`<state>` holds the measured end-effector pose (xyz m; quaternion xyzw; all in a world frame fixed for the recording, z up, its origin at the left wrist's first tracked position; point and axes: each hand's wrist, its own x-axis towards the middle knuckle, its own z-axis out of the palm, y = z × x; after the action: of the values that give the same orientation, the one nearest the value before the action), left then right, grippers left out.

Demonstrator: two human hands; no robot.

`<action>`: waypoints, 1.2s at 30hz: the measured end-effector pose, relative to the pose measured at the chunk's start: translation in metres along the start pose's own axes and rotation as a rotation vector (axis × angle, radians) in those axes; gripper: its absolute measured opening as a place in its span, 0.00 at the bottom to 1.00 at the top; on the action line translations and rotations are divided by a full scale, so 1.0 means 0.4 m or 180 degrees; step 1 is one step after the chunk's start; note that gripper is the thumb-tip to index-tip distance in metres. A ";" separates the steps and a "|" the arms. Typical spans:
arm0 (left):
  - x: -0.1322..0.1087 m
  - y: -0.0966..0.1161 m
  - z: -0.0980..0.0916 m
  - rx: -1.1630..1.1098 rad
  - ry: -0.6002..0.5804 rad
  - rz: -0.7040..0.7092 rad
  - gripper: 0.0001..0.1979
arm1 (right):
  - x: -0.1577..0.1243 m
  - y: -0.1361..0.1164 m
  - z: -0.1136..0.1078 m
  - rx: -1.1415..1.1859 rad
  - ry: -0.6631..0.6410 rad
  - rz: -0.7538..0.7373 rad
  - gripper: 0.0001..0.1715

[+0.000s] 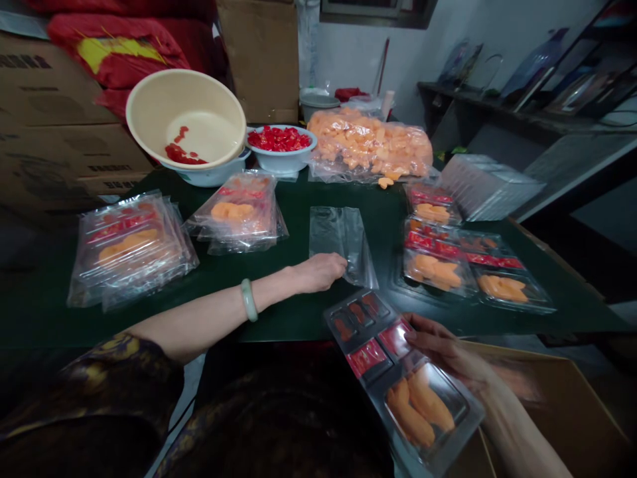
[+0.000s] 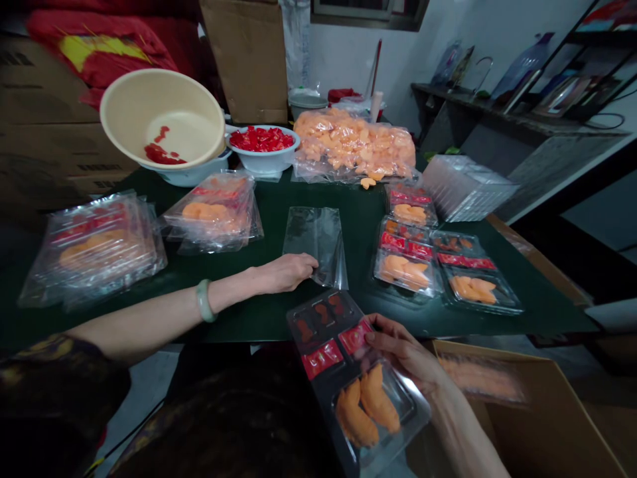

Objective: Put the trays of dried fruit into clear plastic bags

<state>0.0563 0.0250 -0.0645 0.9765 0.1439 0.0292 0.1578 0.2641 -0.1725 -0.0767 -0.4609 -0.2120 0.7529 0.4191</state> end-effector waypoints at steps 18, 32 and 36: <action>0.014 -0.079 -0.026 -0.1663 -0.0436 -0.0075 0.10 | 0.005 -0.014 0.001 -0.0238 -0.0141 -0.0012 0.15; -0.023 0.030 0.012 -0.1060 0.0336 -0.0171 0.09 | 0.031 -0.015 0.069 -0.0256 -0.0742 -0.0081 0.15; -0.060 0.044 -0.048 -0.1189 0.0156 0.0086 0.08 | 0.026 -0.016 0.047 -0.0382 -0.0540 -0.0176 0.15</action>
<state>0.0363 0.0077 -0.0409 0.9311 0.1266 0.0813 0.3323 0.2482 -0.1591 -0.0683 -0.4137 -0.3041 0.7634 0.3920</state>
